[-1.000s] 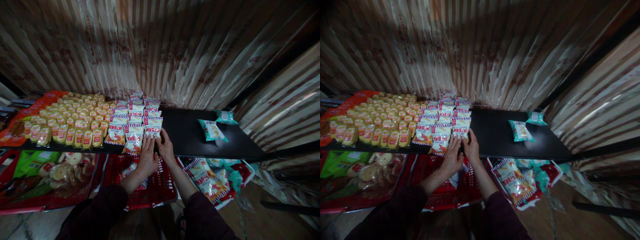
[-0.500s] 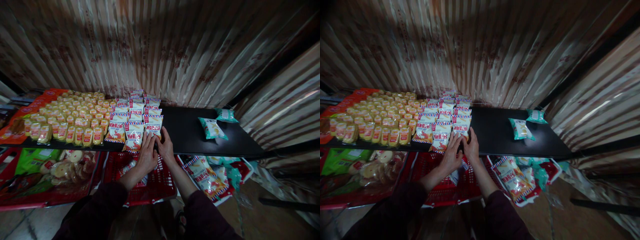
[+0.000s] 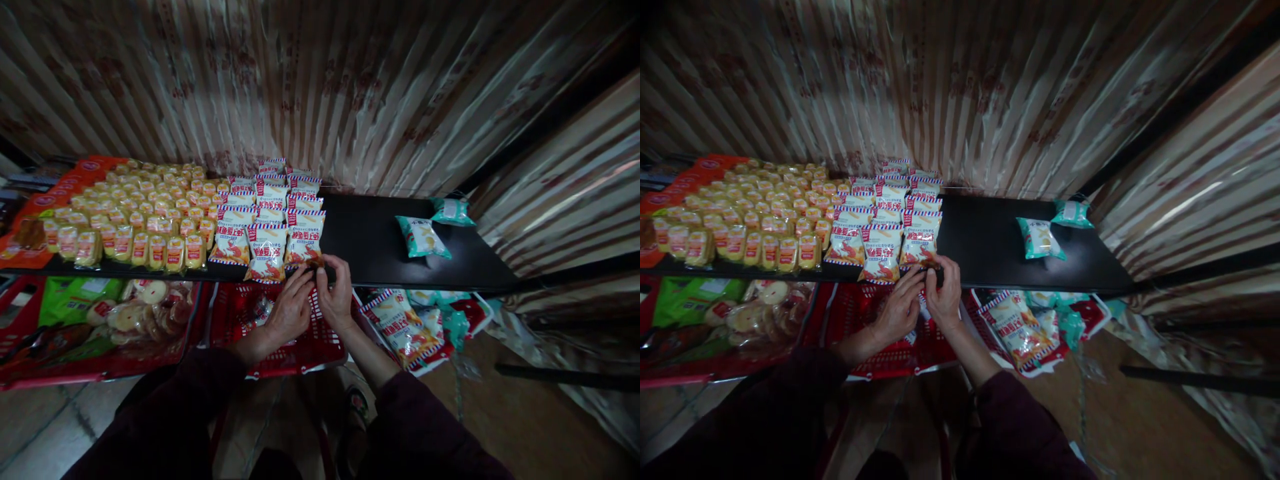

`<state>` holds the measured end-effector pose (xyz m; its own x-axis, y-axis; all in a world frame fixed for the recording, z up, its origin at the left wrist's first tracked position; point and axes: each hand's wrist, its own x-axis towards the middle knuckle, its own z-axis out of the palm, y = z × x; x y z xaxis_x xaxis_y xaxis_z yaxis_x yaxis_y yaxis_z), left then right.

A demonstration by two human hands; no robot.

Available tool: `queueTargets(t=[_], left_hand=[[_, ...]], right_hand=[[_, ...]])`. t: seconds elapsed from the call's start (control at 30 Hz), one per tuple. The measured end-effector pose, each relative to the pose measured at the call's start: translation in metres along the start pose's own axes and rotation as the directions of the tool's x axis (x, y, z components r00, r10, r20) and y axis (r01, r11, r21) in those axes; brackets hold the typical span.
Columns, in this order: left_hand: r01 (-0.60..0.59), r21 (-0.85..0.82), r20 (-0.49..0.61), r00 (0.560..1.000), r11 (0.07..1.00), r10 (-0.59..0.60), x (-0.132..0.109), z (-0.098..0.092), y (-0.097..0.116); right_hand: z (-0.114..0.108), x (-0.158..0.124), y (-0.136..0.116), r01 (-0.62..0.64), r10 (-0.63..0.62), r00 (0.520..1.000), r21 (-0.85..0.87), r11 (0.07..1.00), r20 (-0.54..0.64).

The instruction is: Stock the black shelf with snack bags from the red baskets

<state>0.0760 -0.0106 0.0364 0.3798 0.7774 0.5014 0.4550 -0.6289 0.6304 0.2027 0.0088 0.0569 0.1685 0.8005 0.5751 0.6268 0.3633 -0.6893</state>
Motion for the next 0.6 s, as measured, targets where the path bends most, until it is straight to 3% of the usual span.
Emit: queueTargets(t=[0.1,0.2,0.27,0.37,0.43,0.5,0.6], left_hand=[[0.040,-0.029,0.110,0.993,0.999,-0.037,-0.016,0.000,-0.002],[0.196,-0.042,0.261,0.949,0.980,-0.179,-0.035,0.002,-0.007],[0.357,-0.010,0.341,0.879,0.934,-0.333,-0.048,0.004,-0.014],[0.547,0.066,0.435,0.737,0.835,-0.517,-0.062,0.008,-0.026],[0.615,0.107,0.466,0.663,0.781,-0.586,-0.067,0.011,-0.036],[0.658,0.131,0.479,0.613,0.741,-0.629,-0.068,0.016,-0.046],[0.737,0.162,0.490,0.517,0.656,-0.702,-0.068,0.028,-0.060]], right_hand=[[-0.004,-0.019,-0.008,0.082,-0.084,0.991,0.025,0.996,0.108],[0.000,-0.047,-0.008,0.121,-0.137,0.942,0.072,0.990,0.305],[0.007,-0.066,-0.002,0.089,-0.118,0.888,0.086,0.992,0.445],[0.022,-0.089,0.013,-0.075,0.048,0.820,0.024,0.997,0.571],[0.033,-0.100,0.024,-0.213,0.194,0.772,-0.042,0.976,0.606],[0.045,-0.105,0.035,-0.352,0.331,0.688,-0.102,0.930,0.645],[0.063,-0.106,0.047,-0.453,0.418,0.583,-0.149,0.879,0.697]])
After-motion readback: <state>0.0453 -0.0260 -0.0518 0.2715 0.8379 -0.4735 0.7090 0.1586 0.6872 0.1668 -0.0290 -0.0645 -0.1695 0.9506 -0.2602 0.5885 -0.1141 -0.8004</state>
